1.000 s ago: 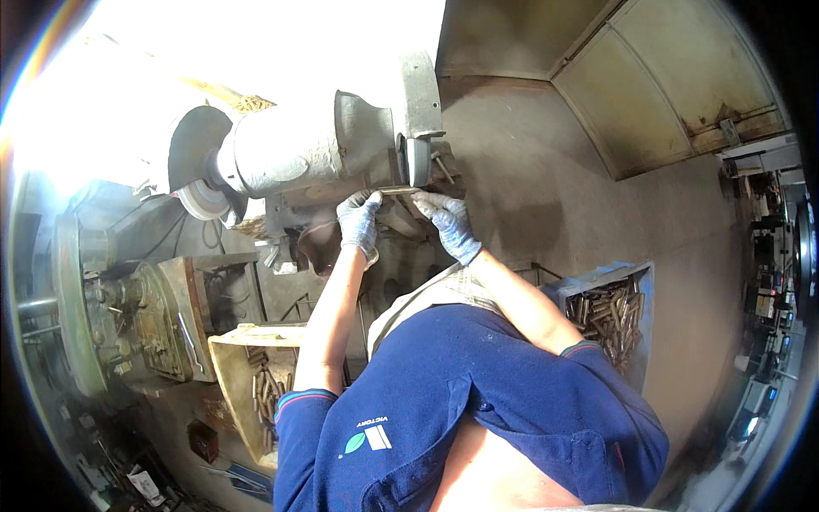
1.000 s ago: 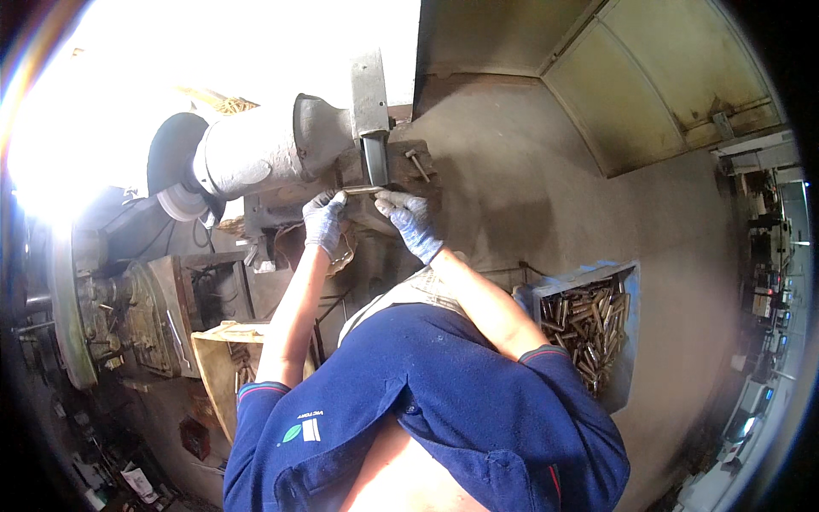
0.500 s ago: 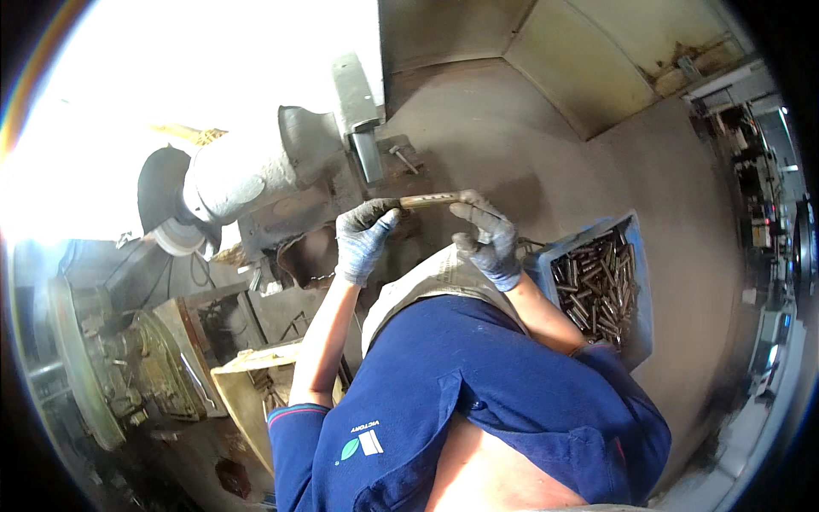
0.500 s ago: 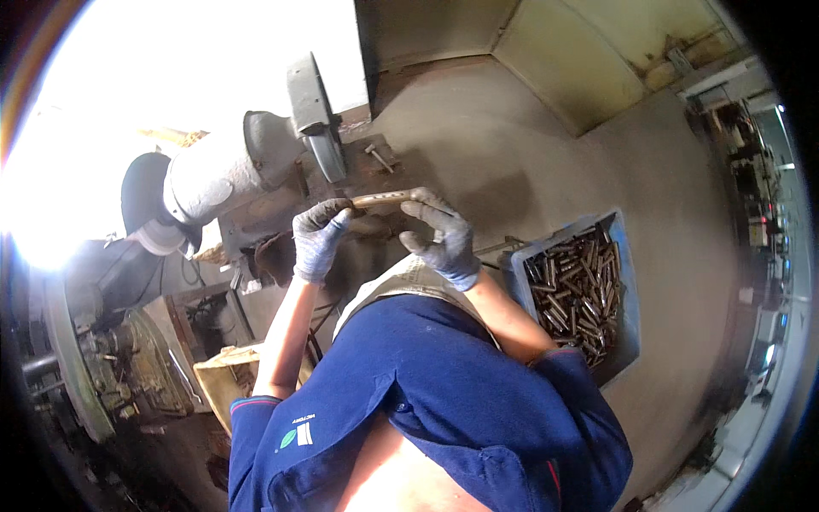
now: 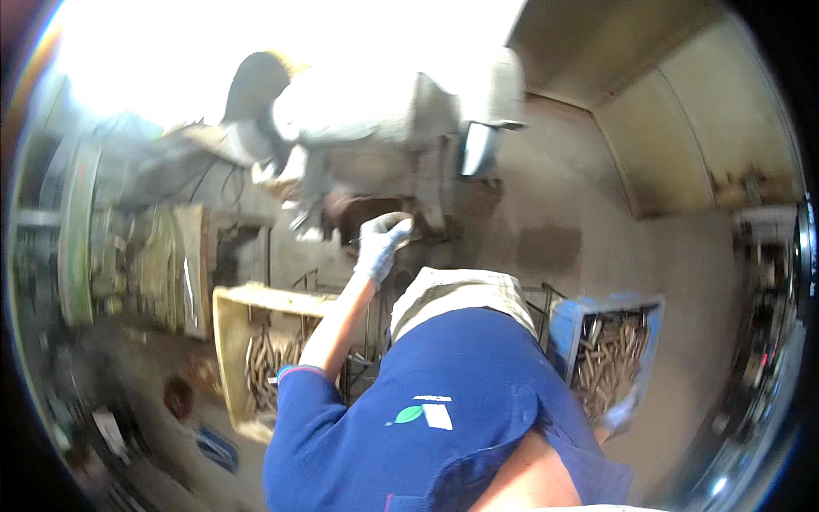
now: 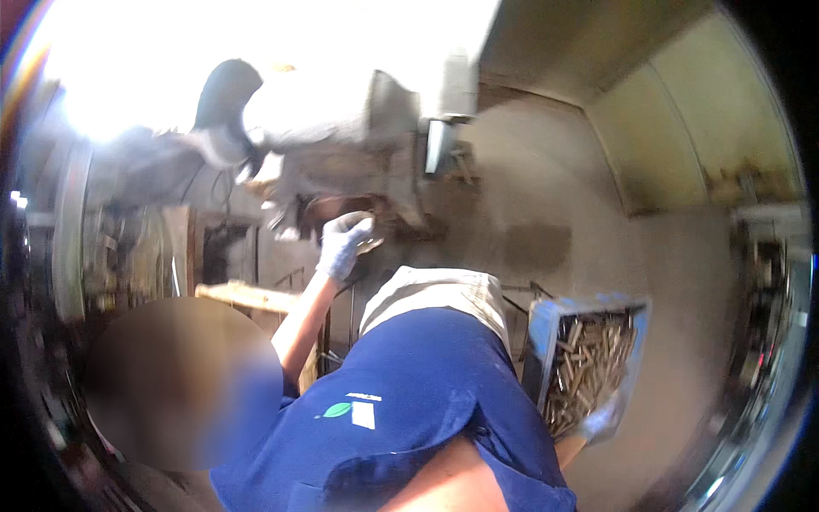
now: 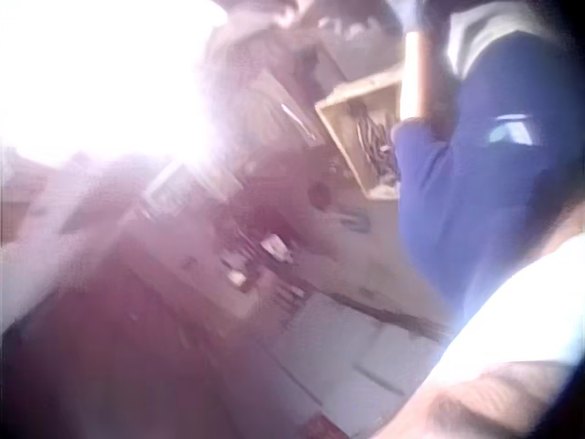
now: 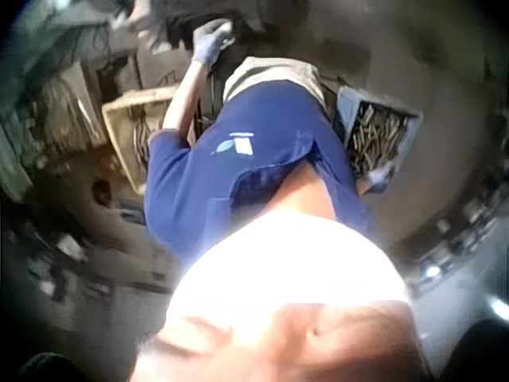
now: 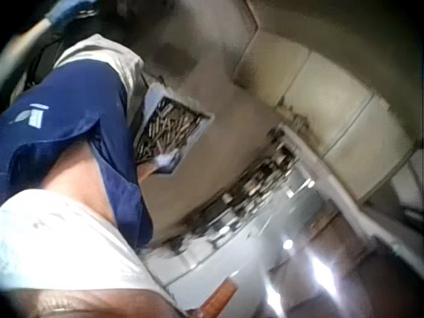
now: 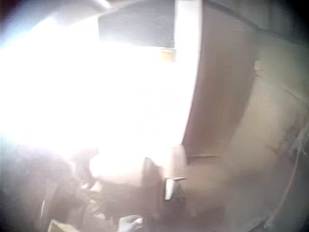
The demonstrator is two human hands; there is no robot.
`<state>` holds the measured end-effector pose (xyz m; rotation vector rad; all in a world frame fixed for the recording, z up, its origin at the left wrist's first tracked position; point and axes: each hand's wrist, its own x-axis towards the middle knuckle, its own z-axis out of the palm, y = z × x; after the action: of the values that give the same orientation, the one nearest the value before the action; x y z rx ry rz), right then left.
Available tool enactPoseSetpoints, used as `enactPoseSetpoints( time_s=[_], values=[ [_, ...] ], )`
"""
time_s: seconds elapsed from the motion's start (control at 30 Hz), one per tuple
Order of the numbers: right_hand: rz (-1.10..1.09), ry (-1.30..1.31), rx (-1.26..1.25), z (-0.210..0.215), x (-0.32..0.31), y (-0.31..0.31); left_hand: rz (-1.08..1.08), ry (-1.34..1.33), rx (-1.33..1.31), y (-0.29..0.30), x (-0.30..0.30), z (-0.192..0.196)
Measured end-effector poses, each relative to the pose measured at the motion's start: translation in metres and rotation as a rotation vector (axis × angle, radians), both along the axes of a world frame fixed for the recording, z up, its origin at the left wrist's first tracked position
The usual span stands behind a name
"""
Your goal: The person picks up small metal tubes from a bin, holds them against a rotating grinding wheel to smooth the edges, and places them into a separate bin.
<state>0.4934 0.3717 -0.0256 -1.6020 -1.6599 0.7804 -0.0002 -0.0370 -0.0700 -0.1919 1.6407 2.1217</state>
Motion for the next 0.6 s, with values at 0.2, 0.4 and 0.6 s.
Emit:
enactPoseSetpoints(
  time_s=[0.2, 0.4, 0.6],
  values=[
    [0.107, -0.534, 0.370, 0.011, -0.062, 0.066, 0.266, 0.059, 0.068, -0.069, 0.031, -0.005],
    [0.386, -0.117, 0.181, 0.070, -0.255, 0.049, 0.789, 0.141, -0.239, -0.181, 0.106, 0.011],
    [0.556, -0.376, 0.348, 0.079, -0.331, 0.005, 0.962, -0.101, -0.684, -0.346, 0.179, -0.157]
  ],
)
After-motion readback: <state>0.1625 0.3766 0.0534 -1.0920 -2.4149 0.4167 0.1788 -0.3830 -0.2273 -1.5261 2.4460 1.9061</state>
